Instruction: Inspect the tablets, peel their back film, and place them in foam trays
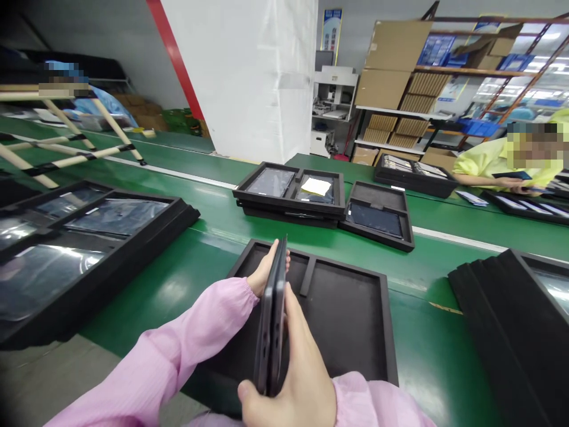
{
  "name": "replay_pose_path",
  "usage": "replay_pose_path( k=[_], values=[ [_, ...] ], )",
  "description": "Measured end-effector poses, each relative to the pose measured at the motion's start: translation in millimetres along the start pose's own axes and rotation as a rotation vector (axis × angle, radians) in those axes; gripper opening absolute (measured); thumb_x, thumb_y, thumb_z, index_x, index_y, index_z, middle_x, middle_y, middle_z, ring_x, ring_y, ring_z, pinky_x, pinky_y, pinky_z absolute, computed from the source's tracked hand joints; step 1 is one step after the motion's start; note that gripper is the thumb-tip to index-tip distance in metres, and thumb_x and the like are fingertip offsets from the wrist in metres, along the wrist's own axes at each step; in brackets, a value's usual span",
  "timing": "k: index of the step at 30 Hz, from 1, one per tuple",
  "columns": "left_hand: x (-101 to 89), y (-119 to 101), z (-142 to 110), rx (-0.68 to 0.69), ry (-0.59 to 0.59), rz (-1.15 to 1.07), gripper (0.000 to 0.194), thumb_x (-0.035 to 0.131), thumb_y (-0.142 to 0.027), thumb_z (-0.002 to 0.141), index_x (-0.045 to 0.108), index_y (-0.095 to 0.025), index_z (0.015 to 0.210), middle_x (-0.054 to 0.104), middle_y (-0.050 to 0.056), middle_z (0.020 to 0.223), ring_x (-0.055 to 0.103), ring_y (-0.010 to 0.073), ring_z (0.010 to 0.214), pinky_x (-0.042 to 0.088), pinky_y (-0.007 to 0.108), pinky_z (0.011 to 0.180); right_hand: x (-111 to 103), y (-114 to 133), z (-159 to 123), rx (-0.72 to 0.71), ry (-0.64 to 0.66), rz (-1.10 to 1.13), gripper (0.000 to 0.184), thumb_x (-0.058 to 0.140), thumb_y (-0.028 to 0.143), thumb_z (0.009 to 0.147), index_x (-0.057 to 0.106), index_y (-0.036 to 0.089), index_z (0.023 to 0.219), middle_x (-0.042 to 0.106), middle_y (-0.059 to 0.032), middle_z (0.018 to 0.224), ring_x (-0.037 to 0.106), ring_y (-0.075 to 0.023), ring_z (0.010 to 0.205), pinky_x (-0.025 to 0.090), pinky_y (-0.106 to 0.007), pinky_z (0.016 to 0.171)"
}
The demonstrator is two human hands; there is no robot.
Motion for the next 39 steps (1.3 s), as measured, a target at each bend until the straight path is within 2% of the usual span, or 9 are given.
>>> replay_pose_path(
  k=[4, 7, 10, 13, 18, 21, 25, 30, 39],
  values=[
    [-9.3, -51.2, 15.0, 0.117, -0.107, -0.054, 0.065, 0.046, -0.084, 0.074, 0.052, -0.021, 0.060, 0.049, -0.002, 0.051, 0.048, 0.0121, 0.047, 0.042, 0.027, 0.049, 14.2, -3.2, -1.3, -0.140, 0.013, -0.126, 0.101, 0.060, 0.007, 0.072, 0.011, 0.030, 0.158, 0.026, -0.0041, 0.161, 0.027, -0.0338, 0.145, 0.037, -0.054, 0.114],
    [-14.8, -101.3, 14.7, 0.366, -0.132, -0.036, 0.066, 0.043, -0.083, 0.077, 0.052, -0.021, 0.058, 0.043, -0.002, 0.052, 0.042, 0.0118, 0.048, 0.037, 0.027, 0.047, 30.0, -6.0, 5.0, -0.220, 0.154, -0.152, 0.105, 0.060, 0.006, 0.074, -0.001, 0.027, 0.158, 0.015, -0.0045, 0.164, 0.018, -0.0325, 0.148, 0.032, -0.053, 0.116],
    [-12.9, -123.3, 8.5, 0.506, -0.076, 0.005, 0.071, 0.032, -0.086, 0.078, 0.051, -0.021, 0.055, 0.039, -0.002, 0.052, 0.039, 0.0126, 0.049, 0.035, 0.029, 0.048, 39.5, -12.2, 9.5, -0.192, 0.292, -0.126, 0.113, 0.067, 0.010, 0.072, -0.004, 0.024, 0.158, 0.011, -0.0088, 0.164, 0.014, -0.0346, 0.149, 0.027, -0.056, 0.117],
    [-13.2, -126.0, 2.8, 0.558, -0.064, 0.036, 0.073, 0.031, -0.089, 0.075, 0.050, -0.022, 0.055, 0.040, -0.001, 0.053, 0.039, 0.0130, 0.051, 0.035, 0.029, 0.050, 36.5, -20.5, 12.7, -0.084, 0.320, -0.009, 0.103, 0.069, 0.016, 0.075, 0.008, 0.024, 0.158, 0.022, -0.0114, 0.162, 0.023, -0.0347, 0.147, 0.028, -0.057, 0.117],
    [-11.5, -127.9, -8.6, 0.593, -0.106, 0.127, 0.072, 0.031, -0.085, 0.079, 0.056, -0.021, 0.059, 0.051, 0.000, 0.058, 0.050, 0.0137, 0.056, 0.044, 0.028, 0.059, 20.1, -51.0, 17.1, 0.187, 0.177, 0.216, 0.058, 0.057, 0.032, 0.094, 0.039, 0.029, 0.149, 0.043, -0.0089, 0.153, 0.044, -0.0290, 0.138, 0.049, -0.047, 0.104],
    [-10.0, -130.3, -16.5, 0.601, -0.126, 0.134, 0.070, 0.029, -0.078, 0.086, 0.064, -0.020, 0.068, 0.065, 0.003, 0.069, 0.062, 0.0167, 0.069, 0.050, 0.029, 0.071, 17.7, -57.6, 19.8, 0.211, 0.148, 0.282, 0.046, 0.053, 0.038, 0.097, 0.049, 0.031, 0.142, 0.051, -0.0069, 0.146, 0.051, -0.0262, 0.132, 0.053, -0.041, 0.101],
    [-10.7, -132.9, -23.1, 0.635, -0.138, 0.126, 0.066, 0.030, -0.071, 0.091, 0.069, -0.019, 0.078, 0.073, 0.006, 0.083, 0.068, 0.0196, 0.085, 0.052, 0.031, 0.083, 15.9, -56.5, 22.9, 0.190, 0.135, 0.283, 0.043, 0.053, 0.041, 0.098, 0.052, 0.033, 0.140, 0.054, -0.0039, 0.143, 0.053, -0.0232, 0.130, 0.052, -0.037, 0.102],
    [-13.3, -129.6, -21.1, 0.632, -0.151, 0.157, 0.066, 0.032, -0.070, 0.091, 0.072, -0.019, 0.085, 0.074, 0.006, 0.085, 0.068, 0.0193, 0.082, 0.053, 0.031, 0.076, 13.6, -57.6, 24.3, 0.196, 0.124, 0.234, 0.042, 0.050, 0.040, 0.099, 0.052, 0.031, 0.140, 0.055, -0.0039, 0.142, 0.052, -0.0220, 0.131, 0.050, -0.036, 0.105],
    [-15.3, -126.3, -17.2, 0.633, -0.164, 0.101, 0.068, 0.038, -0.080, 0.082, 0.070, -0.019, 0.078, 0.069, 0.004, 0.075, 0.064, 0.0172, 0.071, 0.052, 0.029, 0.067, 9.8, -57.1, 27.2, 0.160, 0.123, 0.149, 0.042, 0.045, 0.032, 0.099, 0.051, 0.025, 0.140, 0.055, -0.0058, 0.143, 0.050, -0.0228, 0.134, 0.040, -0.042, 0.114]
  ],
)
Point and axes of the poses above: each hand's wrist, its own z-axis towards the middle knuckle, its own x-axis out of the palm, y = z × x, the point moved 10 cm from there along z, towards the middle knuckle
